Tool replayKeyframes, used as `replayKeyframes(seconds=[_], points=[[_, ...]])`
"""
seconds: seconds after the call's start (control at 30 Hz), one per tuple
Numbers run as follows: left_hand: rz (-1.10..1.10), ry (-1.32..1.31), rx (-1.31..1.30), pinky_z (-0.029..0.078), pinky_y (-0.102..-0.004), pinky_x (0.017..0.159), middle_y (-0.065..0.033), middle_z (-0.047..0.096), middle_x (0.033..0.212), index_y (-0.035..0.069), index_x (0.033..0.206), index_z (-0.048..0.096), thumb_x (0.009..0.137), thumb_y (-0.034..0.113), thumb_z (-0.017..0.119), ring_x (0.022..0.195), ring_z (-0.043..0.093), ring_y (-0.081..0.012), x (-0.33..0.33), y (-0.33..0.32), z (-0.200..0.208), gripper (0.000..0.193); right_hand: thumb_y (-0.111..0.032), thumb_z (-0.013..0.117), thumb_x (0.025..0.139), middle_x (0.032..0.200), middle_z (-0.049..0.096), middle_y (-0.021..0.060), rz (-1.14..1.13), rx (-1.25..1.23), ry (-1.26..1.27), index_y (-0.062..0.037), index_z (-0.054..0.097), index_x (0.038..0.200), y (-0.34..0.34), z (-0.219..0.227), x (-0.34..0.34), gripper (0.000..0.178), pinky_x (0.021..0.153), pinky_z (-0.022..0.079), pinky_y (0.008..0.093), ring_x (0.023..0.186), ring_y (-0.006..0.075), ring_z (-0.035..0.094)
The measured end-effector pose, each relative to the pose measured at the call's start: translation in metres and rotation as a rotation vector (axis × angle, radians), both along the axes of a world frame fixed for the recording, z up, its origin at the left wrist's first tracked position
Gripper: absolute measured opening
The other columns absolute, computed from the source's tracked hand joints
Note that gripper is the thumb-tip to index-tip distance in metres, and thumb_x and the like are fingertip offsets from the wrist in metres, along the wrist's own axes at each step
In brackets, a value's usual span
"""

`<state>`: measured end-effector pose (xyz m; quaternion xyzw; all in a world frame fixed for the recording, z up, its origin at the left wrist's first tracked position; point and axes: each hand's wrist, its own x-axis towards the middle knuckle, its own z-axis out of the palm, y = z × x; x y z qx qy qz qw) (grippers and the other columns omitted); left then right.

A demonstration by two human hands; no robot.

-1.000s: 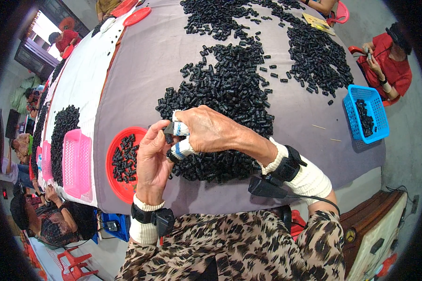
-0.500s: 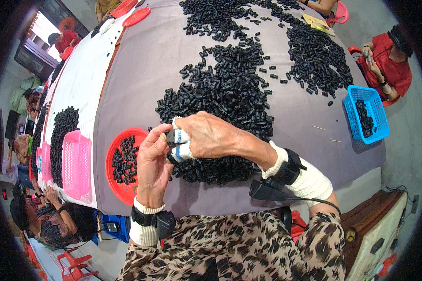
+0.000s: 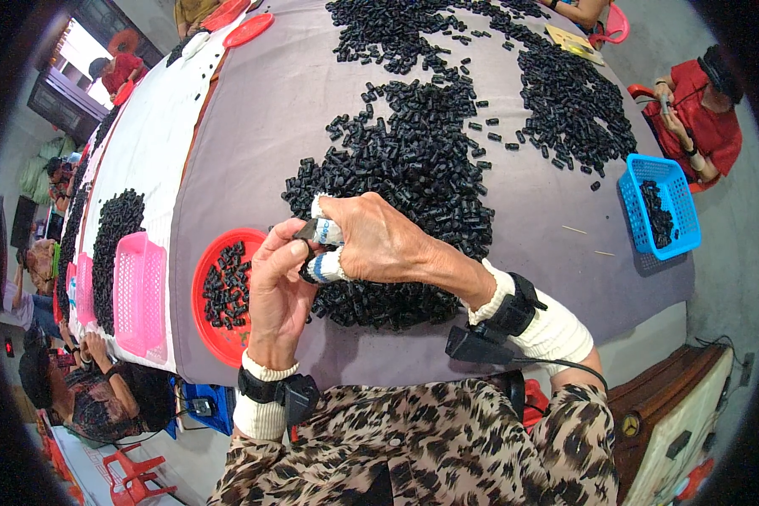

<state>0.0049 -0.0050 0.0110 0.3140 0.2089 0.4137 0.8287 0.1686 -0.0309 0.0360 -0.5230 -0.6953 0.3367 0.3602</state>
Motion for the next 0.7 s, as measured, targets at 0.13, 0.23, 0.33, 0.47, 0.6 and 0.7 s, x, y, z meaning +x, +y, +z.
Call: replayKeyframes(seconds=[0.13, 0.23, 0.33, 0.47, 0.6, 0.7], points=[[-0.009, -0.054, -0.046, 0.048, -0.0237, 0.077, -0.0084, 0.062, 0.091, -0.004, 0.108, 0.055, 0.084, 0.003, 0.057, 0.083, 0.059, -0.0127, -0.0021, 0.0026, -0.0055, 0.025, -0.022, 0.071, 0.064, 0.064, 0.057, 0.0133, -0.006, 0.022, 0.087, 0.0012, 0.051, 0.077, 0.0013, -0.0031, 0.0013, 0.034, 0.054, 0.044, 0.0347, 0.057, 0.0252, 0.057], [0.042, -0.036, -0.063, 0.047, -0.0236, 0.075, -0.0081, 0.062, 0.091, -0.004, 0.108, 0.056, 0.085, 0.005, 0.057, 0.081, 0.058, -0.0118, -0.0006, -0.0012, -0.0035, 0.024, -0.025, 0.071, 0.064, 0.063, 0.056, 0.0133, 0.009, 0.006, 0.065, 0.0009, 0.051, 0.076, 0.0017, -0.0034, 0.0033, 0.035, 0.055, 0.044, 0.0351, 0.058, 0.0252, 0.056], [0.02, -0.048, -0.062, 0.047, -0.0237, 0.075, -0.0077, 0.062, 0.093, -0.004, 0.107, 0.056, 0.086, 0.007, 0.056, 0.08, 0.058, -0.0115, -0.0021, -0.0019, -0.0046, 0.023, -0.028, 0.07, 0.065, 0.063, 0.056, 0.0138, 0.039, -0.016, 0.028, 0.001, 0.051, 0.074, 0.0034, -0.002, 0.0041, 0.036, 0.055, 0.043, 0.0359, 0.058, 0.0262, 0.056], [0.011, -0.041, -0.046, 0.047, -0.0228, 0.073, -0.006, 0.062, 0.094, -0.003, 0.106, 0.057, 0.087, 0.007, 0.056, 0.08, 0.057, -0.0101, -0.0014, -0.0012, -0.0059, 0.022, -0.03, 0.069, 0.065, 0.062, 0.055, 0.0152, 0.082, 0.005, -0.051, 0.0018, 0.05, 0.072, 0.0081, -0.0056, 0.0051, 0.038, 0.054, 0.042, 0.0374, 0.056, 0.0282, 0.056], [0.012, -0.015, -0.028, 0.046, -0.0217, 0.073, -0.0046, 0.061, 0.092, -0.002, 0.106, 0.057, 0.087, 0.008, 0.056, 0.081, 0.056, -0.0097, -0.0063, -0.001, -0.0104, 0.022, -0.031, 0.068, 0.066, 0.062, 0.055, 0.0156, 0.123, 0.001, -0.062, 0.0025, 0.049, 0.071, 0.0086, -0.0041, 0.004, 0.039, 0.053, 0.042, 0.0382, 0.056, 0.0286, 0.056], [0.032, 0.029, -0.03, 0.047, -0.0231, 0.073, -0.0047, 0.06, 0.091, -0.001, 0.106, 0.058, 0.087, 0.009, 0.056, 0.081, 0.056, -0.011, -0.007, -0.0019, -0.0116, 0.021, -0.032, 0.067, 0.068, 0.062, 0.055, 0.0149, 0.137, 0.02, -0.08, 0.0025, 0.05, 0.072, 0.0067, -0.0031, 0.0019, 0.039, 0.054, 0.042, 0.0382, 0.056, 0.0286, 0.056]])
